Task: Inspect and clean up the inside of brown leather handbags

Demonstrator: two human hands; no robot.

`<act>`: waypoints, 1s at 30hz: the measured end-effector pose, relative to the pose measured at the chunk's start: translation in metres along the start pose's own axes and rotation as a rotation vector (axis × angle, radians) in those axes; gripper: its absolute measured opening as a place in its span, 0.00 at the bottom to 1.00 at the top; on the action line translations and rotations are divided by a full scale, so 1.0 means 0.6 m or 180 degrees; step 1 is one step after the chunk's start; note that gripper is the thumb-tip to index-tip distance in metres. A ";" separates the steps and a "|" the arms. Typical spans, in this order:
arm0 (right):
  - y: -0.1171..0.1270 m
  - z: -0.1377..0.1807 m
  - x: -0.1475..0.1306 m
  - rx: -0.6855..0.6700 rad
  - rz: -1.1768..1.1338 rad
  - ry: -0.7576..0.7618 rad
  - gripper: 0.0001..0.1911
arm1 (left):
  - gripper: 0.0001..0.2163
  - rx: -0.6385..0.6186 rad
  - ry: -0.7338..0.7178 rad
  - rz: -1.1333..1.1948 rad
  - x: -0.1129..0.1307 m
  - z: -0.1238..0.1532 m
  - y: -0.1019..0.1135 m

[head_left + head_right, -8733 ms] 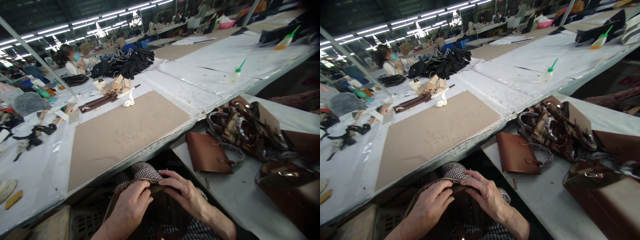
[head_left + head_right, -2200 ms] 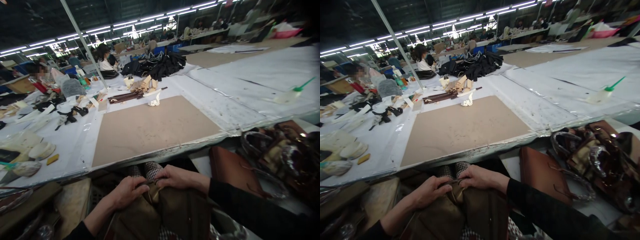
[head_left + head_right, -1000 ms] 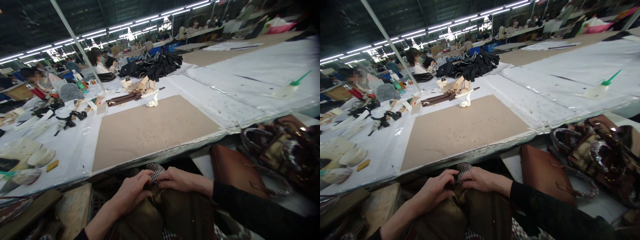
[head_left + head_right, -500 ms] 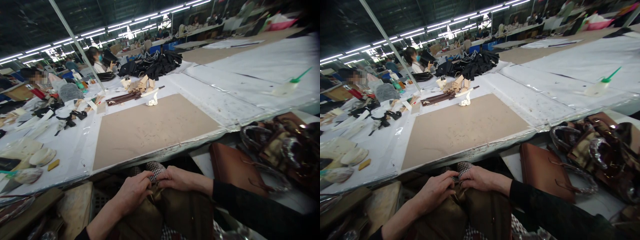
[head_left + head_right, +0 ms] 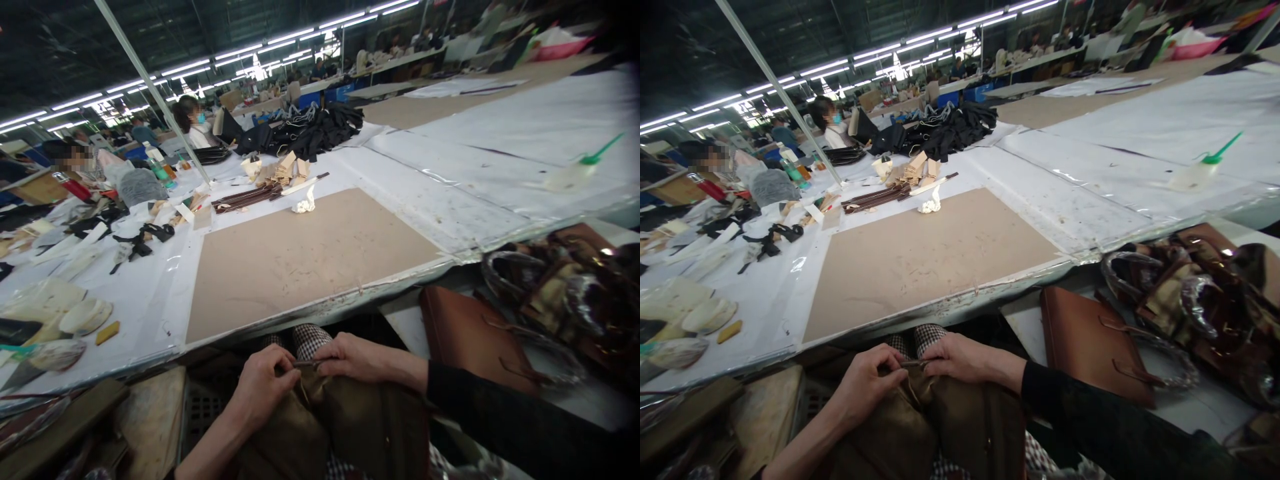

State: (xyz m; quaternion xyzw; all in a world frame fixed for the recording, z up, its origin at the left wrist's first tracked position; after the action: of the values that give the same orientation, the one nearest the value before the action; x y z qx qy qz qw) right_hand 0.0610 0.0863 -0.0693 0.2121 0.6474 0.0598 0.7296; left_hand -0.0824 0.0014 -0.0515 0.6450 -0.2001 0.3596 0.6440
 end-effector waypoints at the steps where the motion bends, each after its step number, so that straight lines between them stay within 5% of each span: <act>1: 0.000 0.000 0.000 0.0000 0.0000 0.0007 0.13 | 0.08 0.0006 0.0007 -0.0035 0.000 -0.002 -0.001; 12: 0.005 0.003 0.001 -0.0072 0.0238 0.0139 0.19 | 0.14 -0.0060 0.0316 0.0062 -0.015 -0.019 -0.012; 19: 0.022 -0.003 0.008 -0.0121 0.0831 -0.0109 0.18 | 0.13 -0.0235 0.0081 0.0263 -0.001 -0.018 -0.019; 30: -0.025 -0.043 0.012 0.0312 0.0851 -0.0440 0.11 | 0.09 -0.0811 0.0248 0.0445 -0.043 -0.001 -0.015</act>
State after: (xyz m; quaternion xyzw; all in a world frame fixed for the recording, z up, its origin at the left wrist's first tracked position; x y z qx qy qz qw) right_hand 0.0345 0.0812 -0.0839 0.3354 0.5637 0.1100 0.7468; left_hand -0.0929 -0.0022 -0.0763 0.5280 -0.2634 0.4001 0.7013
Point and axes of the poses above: each hand's wrist, its own z-axis away from the middle knuckle, its own y-axis out of the back of the hand, x = y × z, the point moved 7 cm from there along -z, towards the middle knuckle, and after that the axes turned 5 degrees about x, right-handed, at the moved point
